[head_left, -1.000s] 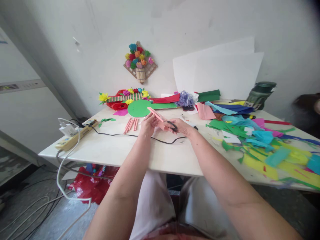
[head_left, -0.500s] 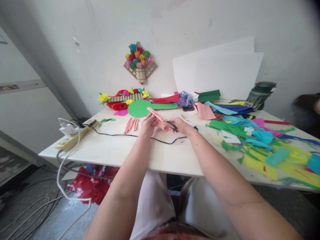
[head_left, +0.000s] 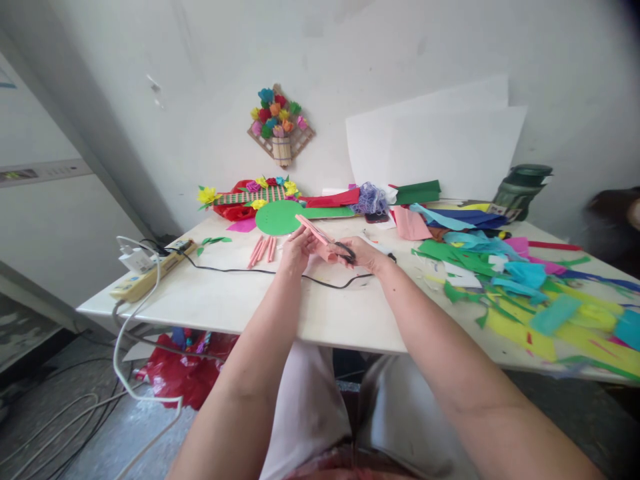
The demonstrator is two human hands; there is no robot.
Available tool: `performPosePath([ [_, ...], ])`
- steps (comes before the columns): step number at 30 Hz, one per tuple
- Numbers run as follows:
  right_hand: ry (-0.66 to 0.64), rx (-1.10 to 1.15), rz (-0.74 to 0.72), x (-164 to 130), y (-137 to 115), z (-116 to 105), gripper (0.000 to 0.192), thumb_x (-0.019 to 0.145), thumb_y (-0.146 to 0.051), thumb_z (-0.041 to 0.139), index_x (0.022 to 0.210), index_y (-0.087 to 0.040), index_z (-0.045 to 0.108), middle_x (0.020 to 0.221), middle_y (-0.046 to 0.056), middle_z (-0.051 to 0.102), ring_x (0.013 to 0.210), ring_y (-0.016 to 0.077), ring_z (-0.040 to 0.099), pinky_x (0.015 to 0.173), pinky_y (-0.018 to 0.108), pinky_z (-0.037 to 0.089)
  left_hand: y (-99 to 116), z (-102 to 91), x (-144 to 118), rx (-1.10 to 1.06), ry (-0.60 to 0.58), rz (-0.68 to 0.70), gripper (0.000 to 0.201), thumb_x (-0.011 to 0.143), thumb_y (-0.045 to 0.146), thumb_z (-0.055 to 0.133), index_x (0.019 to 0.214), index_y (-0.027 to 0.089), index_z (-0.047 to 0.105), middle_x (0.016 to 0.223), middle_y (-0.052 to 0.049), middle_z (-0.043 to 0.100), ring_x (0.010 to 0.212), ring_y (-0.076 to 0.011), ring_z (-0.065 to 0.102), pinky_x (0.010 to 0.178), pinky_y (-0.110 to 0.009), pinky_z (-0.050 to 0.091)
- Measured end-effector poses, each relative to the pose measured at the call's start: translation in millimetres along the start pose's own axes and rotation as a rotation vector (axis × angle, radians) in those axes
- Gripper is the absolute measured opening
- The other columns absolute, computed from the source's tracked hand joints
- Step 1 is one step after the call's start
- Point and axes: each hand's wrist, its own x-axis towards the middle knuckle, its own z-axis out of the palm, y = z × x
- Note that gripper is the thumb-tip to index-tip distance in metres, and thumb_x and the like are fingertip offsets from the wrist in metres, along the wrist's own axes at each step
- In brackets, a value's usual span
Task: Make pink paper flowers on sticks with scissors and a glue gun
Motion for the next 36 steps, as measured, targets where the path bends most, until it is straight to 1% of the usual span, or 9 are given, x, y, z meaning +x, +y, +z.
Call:
performPosePath([
  [6,0.028,-0.023,-0.005,0.0,-0.9,0.6,0.033,0.07,-0.045,0.064,0.071,-0.013,0.055,0.046,-0.005,0.049,0.034,0.0034,0.038,0.032,0.017,0.027,-1.0,1.1,-1.3,-0.002,-0.024,0.009,0.025,0.069,0.007,0.062,0.093,0.01,0.064,0.069,-0.003,0.065,0.06,-0.009,0.062,0.061,-0.019,0.048],
  [15,0.083,-0.023,-0.009,-2.3,-5.5,2.6,0.036,0.068,-0.046,0.065,0.071,-0.012,0.055,0.046,-0.005,0.048,0.034,0.0039,0.038,0.031,0.017,0.028,-1.9,2.2,-2.8,0.011,-0.047,0.01,0.031,0.068,0.005,0.061,0.098,0.012,0.063,0.069,-0.002,0.066,0.058,-0.0083,0.061,0.061,-0.019,0.049],
  [21,0.089,-0.036,-0.008,-1.6,-5.0,2.4,0.036,0.067,-0.046,0.066,0.069,-0.012,0.056,0.045,-0.004,0.048,0.034,0.0038,0.037,0.031,0.017,0.027,-1.6,2.0,-2.7,0.02,-0.055,0.0,0.041,0.068,0.006,0.062,0.108,0.012,0.06,0.068,-0.002,0.066,0.057,-0.0085,0.062,0.061,-0.019,0.049],
  [28,0.095,-0.031,-0.016,-3.3,-8.0,4.3,0.036,0.066,-0.046,0.067,0.065,-0.013,0.054,0.044,-0.005,0.046,0.034,0.0031,0.035,0.031,0.017,0.026,-1.7,0.9,-1.5,0.014,-0.053,-0.004,0.041,0.069,0.006,0.061,0.109,0.013,0.059,0.069,-0.001,0.066,0.057,-0.0084,0.062,0.06,-0.019,0.049],
  [33,0.088,-0.032,-0.019,-1.1,-5.9,4.1,0.034,0.068,-0.044,0.066,0.068,-0.012,0.055,0.045,-0.005,0.046,0.034,0.0029,0.034,0.031,0.017,0.024,-1.0,1.6,-2.1,0.007,-0.045,-0.005,0.046,0.069,0.008,0.061,0.114,0.014,0.057,0.069,-0.001,0.066,0.058,-0.0086,0.062,0.06,-0.019,0.049],
  [36,0.093,-0.033,-0.017,-0.7,-5.7,4.1,0.031,0.068,-0.041,0.066,0.07,-0.012,0.057,0.044,-0.006,0.045,0.034,0.0027,0.033,0.031,0.017,0.024,-0.5,1.8,-2.1,0.005,-0.043,-0.004,0.044,0.068,0.007,0.061,0.112,0.014,0.058,0.068,-0.001,0.066,0.058,-0.0087,0.062,0.06,-0.019,0.049],
])
